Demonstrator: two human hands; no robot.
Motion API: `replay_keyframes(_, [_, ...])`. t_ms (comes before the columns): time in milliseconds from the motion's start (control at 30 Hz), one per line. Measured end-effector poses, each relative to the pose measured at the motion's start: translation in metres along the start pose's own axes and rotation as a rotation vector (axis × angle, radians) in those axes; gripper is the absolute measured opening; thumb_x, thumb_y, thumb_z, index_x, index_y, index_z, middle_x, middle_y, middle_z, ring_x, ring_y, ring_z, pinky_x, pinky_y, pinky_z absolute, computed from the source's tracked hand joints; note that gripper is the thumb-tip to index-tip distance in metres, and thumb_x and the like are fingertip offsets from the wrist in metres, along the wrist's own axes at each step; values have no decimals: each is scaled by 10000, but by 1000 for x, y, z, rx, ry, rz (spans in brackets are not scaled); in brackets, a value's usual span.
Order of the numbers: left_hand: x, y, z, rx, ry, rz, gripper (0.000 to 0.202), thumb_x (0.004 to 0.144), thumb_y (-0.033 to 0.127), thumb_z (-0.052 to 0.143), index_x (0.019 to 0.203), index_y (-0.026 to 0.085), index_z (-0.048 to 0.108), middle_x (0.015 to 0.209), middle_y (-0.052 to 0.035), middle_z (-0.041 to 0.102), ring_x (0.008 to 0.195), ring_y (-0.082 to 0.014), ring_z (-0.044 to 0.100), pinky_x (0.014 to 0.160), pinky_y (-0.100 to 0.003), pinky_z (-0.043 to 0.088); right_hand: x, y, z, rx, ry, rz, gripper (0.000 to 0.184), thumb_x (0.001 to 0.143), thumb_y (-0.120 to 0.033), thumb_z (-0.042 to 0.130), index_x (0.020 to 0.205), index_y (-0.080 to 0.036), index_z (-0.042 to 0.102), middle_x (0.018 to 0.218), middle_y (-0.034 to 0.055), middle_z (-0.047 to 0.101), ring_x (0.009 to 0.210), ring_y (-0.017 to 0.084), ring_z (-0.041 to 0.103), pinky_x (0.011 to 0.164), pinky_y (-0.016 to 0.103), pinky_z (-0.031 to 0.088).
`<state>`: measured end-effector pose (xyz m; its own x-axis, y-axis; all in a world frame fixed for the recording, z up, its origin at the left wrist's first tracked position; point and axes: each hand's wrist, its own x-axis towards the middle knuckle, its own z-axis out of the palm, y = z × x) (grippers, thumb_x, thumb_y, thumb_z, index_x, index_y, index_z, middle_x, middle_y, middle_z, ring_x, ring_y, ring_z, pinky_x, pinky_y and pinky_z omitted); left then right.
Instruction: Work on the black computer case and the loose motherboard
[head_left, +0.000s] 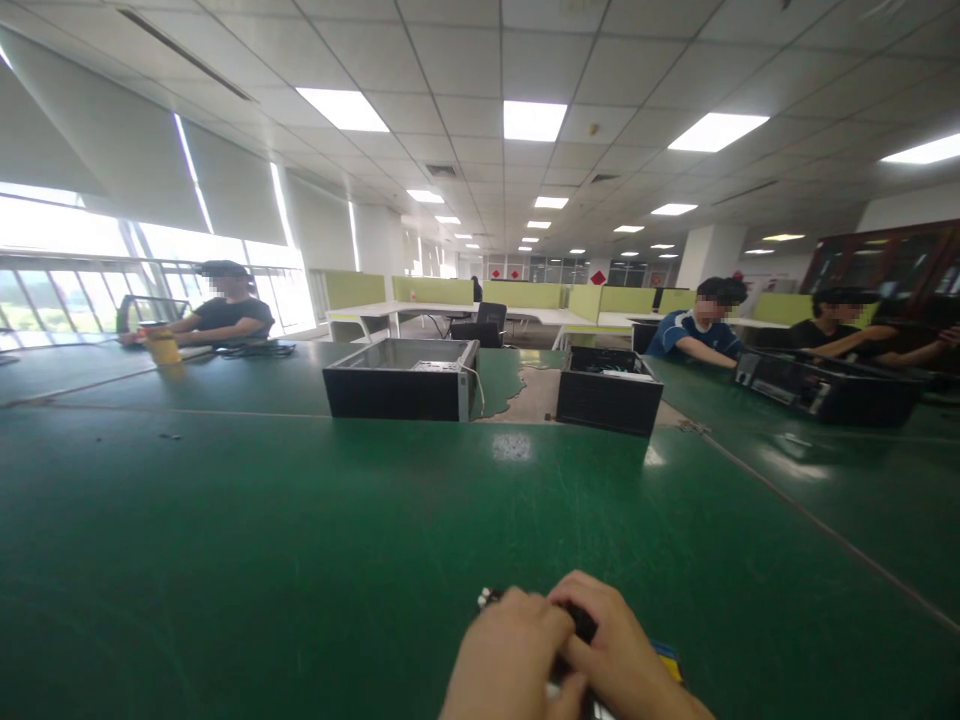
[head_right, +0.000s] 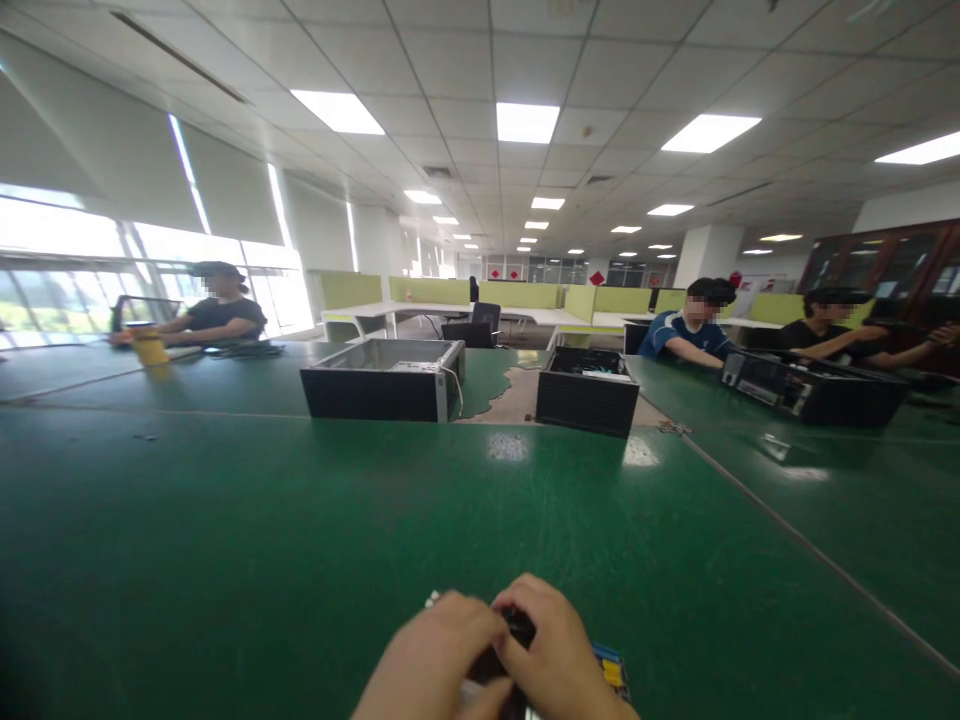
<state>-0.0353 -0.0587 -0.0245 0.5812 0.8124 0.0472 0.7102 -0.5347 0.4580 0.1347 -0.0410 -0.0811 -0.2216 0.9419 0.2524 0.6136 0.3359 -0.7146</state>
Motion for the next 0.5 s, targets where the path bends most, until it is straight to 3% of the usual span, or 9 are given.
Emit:
replay_keyframes(100, [14,-36,-17,90,115,-113,370,739,225,545,1103,261,605,1087,-40,619,1037,-237,532,902,-363,439,0,-1,0,-19,19,19,196,695,-153,540,857,-211,634,839,5,623,807,157,552,745,254,394])
replay_keyframes(200, [16,-55,-20,147,71,-151,358,725,196,503,1056,260,624,1027,-35,637,996,-215,561,876,-335,442,-1,-5,0,-35,19,31,271,636,-111,489,856,-210,611,836,2,611,796,154,541,740,252,390])
replay_keyframes(333, [16,-58,-13,218,8,-155,231,767,205,432,843,249,646,900,-33,649,866,-202,612,756,-318,460,-1,-6,-2,-42,3,43,267,614,-114,463,829,-207,594,813,0,600,778,154,529,712,249,382])
replay_keyframes(500, [17,-59,-10,248,20,-151,198,745,223,455,822,263,634,887,-23,670,871,-218,621,741,-329,452,0,-1,-1,-55,14,29,259,607,-112,458,814,-205,582,802,-6,582,772,147,518,708,245,370])
